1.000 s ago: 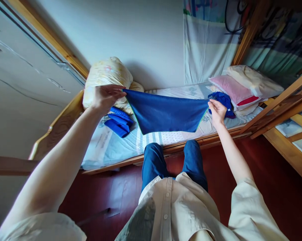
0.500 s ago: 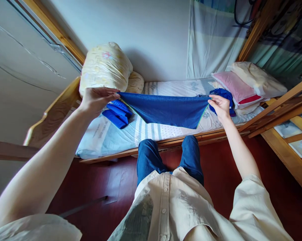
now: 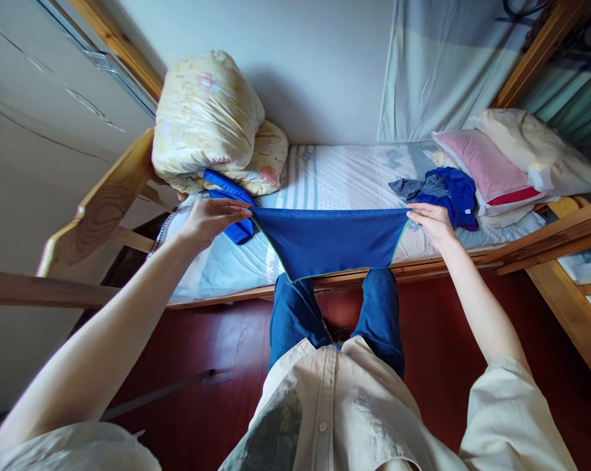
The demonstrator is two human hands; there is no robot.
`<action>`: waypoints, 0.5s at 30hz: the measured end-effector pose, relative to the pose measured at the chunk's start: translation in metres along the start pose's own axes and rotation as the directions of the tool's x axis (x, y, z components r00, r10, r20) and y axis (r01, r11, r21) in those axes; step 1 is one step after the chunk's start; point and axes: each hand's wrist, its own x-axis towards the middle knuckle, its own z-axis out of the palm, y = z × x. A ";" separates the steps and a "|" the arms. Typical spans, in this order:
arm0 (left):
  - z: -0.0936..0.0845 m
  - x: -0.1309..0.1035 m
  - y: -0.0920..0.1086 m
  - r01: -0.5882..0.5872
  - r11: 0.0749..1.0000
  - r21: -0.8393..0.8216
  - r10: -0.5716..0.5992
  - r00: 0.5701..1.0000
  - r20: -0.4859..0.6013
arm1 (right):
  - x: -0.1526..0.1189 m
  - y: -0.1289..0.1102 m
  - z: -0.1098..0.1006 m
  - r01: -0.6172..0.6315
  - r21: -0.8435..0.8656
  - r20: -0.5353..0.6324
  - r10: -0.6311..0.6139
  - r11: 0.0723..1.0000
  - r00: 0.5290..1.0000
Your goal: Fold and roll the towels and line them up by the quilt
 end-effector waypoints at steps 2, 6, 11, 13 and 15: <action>0.008 0.018 -0.016 0.050 0.998 0.026 -0.050 0.999 0.013 | 0.019 0.014 0.010 -0.047 -0.001 0.018 0.047 0.999 0.999; 0.032 0.073 -0.044 0.110 0.985 0.134 -0.105 0.993 -0.044 | 0.070 0.042 0.039 -0.107 -0.006 -0.014 0.107 0.994 0.994; 0.053 0.135 -0.058 0.025 0.976 0.215 0.022 0.976 -0.215 | 0.126 0.065 0.069 0.002 0.003 -0.135 -0.002 1.000 0.991; 0.052 0.142 -0.065 -0.073 0.974 0.216 0.125 0.963 -0.237 | 0.135 0.078 0.073 0.098 0.021 -0.164 -0.094 0.995 0.982; 0.048 0.137 -0.079 -0.144 0.961 0.235 0.198 0.954 -0.225 | 0.135 0.098 0.074 0.160 0.016 -0.171 -0.155 0.987 0.973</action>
